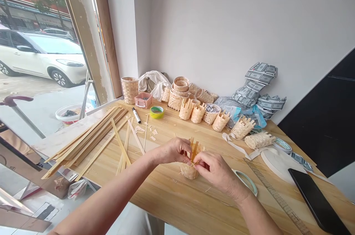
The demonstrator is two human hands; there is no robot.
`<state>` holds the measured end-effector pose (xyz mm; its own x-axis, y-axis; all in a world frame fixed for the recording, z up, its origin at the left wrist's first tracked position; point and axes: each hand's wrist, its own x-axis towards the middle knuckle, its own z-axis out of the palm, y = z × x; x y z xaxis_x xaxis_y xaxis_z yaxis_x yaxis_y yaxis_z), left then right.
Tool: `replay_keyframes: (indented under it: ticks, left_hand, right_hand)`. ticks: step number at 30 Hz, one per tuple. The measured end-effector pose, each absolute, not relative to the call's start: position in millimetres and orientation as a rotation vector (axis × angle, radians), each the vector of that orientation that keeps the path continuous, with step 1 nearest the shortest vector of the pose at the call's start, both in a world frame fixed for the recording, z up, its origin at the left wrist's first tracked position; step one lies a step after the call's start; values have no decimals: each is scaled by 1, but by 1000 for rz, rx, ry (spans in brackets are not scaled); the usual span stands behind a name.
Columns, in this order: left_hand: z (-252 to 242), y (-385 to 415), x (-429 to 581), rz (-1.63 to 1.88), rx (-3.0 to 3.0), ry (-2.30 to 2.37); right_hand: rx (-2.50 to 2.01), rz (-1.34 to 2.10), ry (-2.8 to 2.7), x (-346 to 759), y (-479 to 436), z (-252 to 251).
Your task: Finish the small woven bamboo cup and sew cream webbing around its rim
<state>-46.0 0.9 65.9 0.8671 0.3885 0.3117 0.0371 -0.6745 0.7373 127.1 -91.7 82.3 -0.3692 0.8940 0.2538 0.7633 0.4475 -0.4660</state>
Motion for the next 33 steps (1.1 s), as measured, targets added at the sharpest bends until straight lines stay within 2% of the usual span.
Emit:
replay_keyframes:
  ticks: [24,33]
  left_hand:
    - [63,-4,-48,617,2320,359]
    - [61,-15,-41,676,2368,477]
  right_hand:
    - [-1273,149,-2161,126,-97,61]
    - [-1466,38,-2269,117,-102,63]
